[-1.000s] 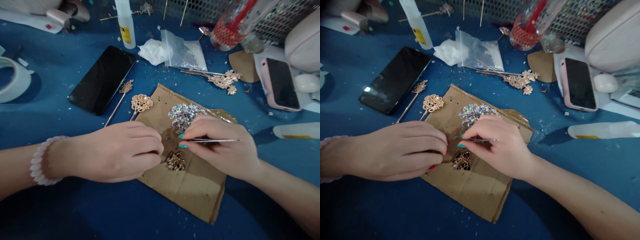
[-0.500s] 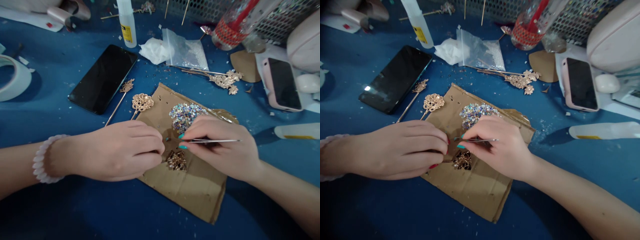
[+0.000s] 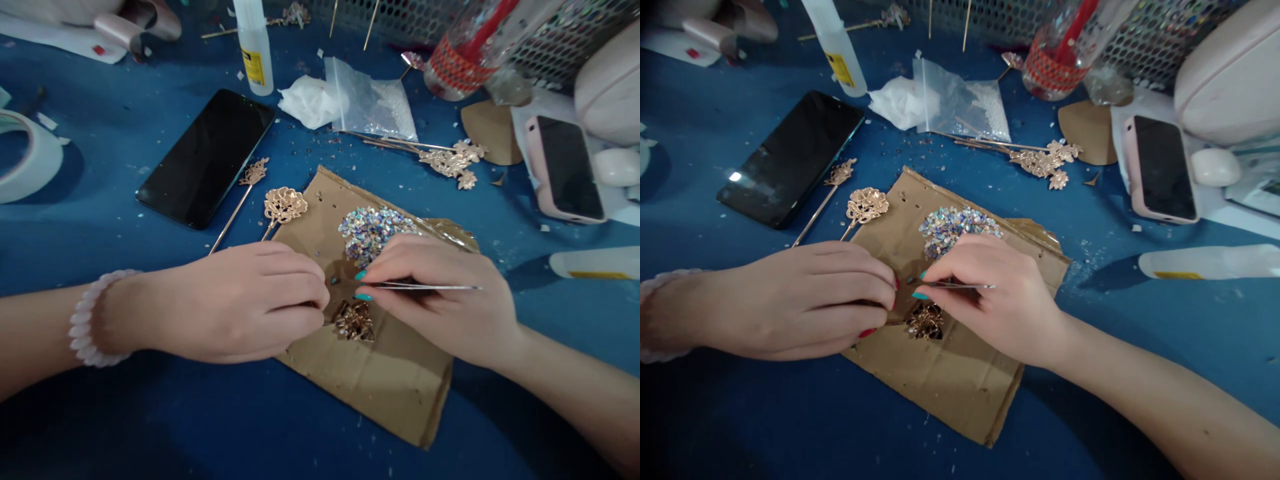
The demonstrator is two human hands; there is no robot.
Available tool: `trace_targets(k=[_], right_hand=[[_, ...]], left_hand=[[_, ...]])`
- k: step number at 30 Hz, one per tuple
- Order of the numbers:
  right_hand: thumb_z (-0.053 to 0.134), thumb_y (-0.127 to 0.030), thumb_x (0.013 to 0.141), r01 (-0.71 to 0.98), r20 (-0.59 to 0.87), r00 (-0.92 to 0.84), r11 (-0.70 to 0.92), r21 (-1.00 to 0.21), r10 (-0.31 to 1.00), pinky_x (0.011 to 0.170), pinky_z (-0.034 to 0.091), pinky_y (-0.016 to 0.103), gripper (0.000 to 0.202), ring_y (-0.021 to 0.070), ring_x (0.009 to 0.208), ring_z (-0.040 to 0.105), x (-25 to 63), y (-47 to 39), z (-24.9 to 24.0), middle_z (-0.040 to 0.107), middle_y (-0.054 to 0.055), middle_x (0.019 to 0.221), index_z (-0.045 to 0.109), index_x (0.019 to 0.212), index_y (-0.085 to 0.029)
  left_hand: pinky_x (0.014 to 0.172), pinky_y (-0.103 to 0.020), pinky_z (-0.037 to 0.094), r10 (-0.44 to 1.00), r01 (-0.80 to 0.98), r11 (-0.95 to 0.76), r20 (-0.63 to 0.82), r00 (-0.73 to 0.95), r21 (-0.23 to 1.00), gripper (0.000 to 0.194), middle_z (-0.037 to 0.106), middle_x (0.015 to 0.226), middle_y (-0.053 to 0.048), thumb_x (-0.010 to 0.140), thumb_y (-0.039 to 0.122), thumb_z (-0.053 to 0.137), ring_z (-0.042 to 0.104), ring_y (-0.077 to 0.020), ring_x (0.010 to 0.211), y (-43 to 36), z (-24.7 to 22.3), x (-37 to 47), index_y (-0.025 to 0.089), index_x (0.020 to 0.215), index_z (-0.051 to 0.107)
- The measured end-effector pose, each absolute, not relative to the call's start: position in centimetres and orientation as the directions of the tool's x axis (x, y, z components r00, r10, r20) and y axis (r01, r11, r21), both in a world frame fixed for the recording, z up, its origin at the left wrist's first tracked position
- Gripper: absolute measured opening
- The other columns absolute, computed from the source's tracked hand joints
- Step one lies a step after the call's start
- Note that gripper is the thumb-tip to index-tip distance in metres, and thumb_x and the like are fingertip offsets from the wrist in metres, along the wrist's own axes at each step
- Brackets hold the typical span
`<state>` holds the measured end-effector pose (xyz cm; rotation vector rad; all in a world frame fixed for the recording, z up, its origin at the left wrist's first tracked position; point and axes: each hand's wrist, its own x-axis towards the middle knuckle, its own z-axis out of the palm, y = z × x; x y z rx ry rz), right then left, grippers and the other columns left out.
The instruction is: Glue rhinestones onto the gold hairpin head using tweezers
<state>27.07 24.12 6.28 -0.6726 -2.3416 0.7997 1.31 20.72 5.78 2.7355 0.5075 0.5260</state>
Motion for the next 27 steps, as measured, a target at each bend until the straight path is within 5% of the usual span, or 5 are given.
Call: trace_targets(k=[27], right_hand=[[0.069, -0.015, 0.092, 0.272, 0.353, -0.709, 0.699, -0.662, 0.61, 0.07, 0.054, 0.028, 0.009, 0.0125, 0.071, 0.067, 27.22, 24.11, 6.23, 0.073, 0.0, 0.075, 0.066, 0.085, -0.019]], left_hand=[[0.093, -0.035, 0.048, 0.382, 0.268, -0.89, 0.283, 0.88, 0.368, 0.017, 0.07, 0.104, -0.005, 0.1, 0.012, 0.046, 0.064, -0.0198, 0.103, 20.72, 5.58, 1.23, 0.016, 0.097, 0.062]])
